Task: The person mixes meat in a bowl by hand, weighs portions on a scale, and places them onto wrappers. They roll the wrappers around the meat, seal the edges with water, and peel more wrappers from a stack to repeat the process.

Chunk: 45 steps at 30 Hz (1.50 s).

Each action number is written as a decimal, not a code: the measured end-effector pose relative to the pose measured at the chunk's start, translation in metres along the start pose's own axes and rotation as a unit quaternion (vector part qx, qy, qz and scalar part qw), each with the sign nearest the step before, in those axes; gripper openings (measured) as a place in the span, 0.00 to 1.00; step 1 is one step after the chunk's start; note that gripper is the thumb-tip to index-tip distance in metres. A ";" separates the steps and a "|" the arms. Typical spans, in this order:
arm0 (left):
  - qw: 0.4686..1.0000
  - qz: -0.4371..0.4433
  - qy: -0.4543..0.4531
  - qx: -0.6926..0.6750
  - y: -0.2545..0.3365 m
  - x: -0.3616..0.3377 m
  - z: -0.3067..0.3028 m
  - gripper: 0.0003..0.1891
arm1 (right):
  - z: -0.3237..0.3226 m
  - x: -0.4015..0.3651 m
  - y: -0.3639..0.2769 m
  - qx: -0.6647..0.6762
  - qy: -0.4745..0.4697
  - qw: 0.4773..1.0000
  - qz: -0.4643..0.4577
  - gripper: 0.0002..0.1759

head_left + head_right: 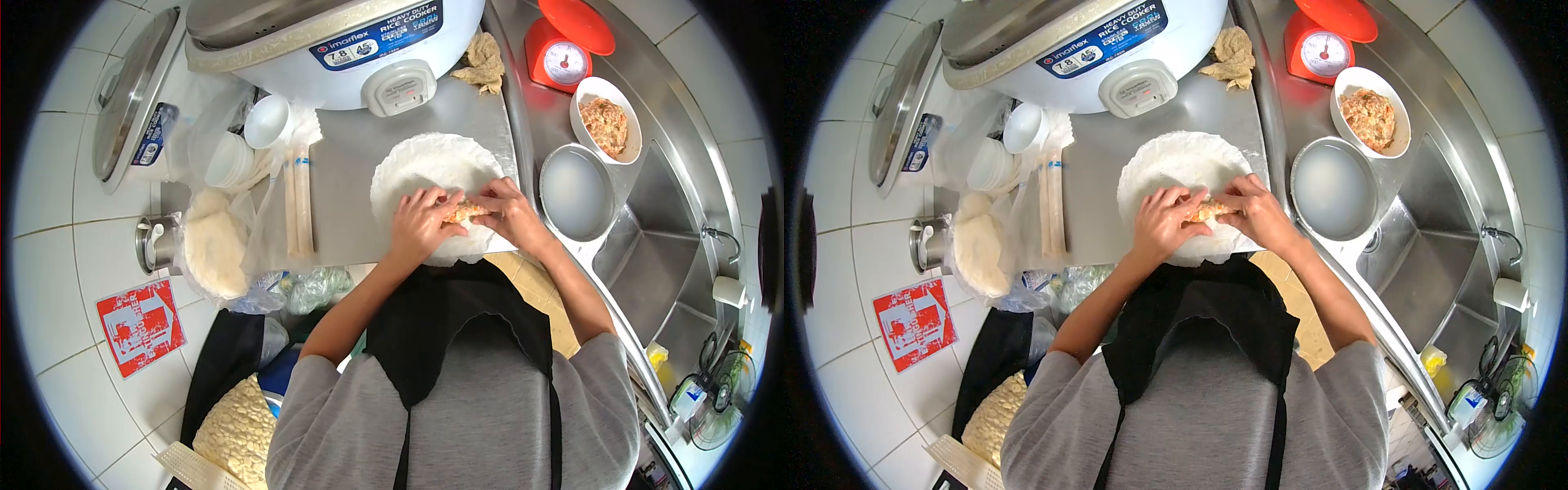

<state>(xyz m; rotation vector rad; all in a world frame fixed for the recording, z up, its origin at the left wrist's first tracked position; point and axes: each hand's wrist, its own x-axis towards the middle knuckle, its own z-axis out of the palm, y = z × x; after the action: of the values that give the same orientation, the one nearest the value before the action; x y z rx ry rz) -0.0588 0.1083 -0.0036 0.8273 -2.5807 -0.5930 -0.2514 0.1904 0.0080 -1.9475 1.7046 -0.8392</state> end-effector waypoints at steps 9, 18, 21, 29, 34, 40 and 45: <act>0.997 -0.006 0.070 0.007 -0.009 -0.004 -0.010 0.27 | 0.004 0.006 -0.016 0.013 0.054 0.998 0.000 0.20; 0.993 -0.019 -0.012 -0.117 -0.043 -0.021 -0.009 0.27 | 0.027 0.026 -0.024 -0.053 -0.015 0.998 -0.040 0.18; 0.991 -0.016 -0.028 -0.134 -0.045 -0.026 -0.012 0.29 | 0.033 0.027 -0.023 -0.060 -0.025 0.997 -0.049 0.19; 0.984 -0.024 -0.059 -0.165 -0.061 -0.032 -0.024 0.27 | 0.046 0.032 -0.031 -0.078 -0.007 0.996 -0.050 0.19; 0.970 -0.043 -0.049 -0.233 -0.069 -0.035 -0.024 0.23 | 0.060 0.038 -0.037 -0.109 0.017 0.990 -0.092 0.13; 0.969 -0.052 -0.044 -0.236 -0.069 -0.040 -0.021 0.23 | 0.032 0.018 -0.015 -0.086 0.011 0.996 -0.030 0.15; 0.965 -0.068 -0.059 -0.245 -0.067 -0.038 -0.024 0.23 | 0.031 0.026 -0.028 -0.055 -0.011 0.996 -0.066 0.19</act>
<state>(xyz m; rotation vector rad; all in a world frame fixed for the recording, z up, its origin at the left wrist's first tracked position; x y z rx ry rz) 0.0120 0.0755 -0.0244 0.8149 -2.3232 -1.2898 -0.2083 0.1675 0.0086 -2.1538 1.6564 -0.7825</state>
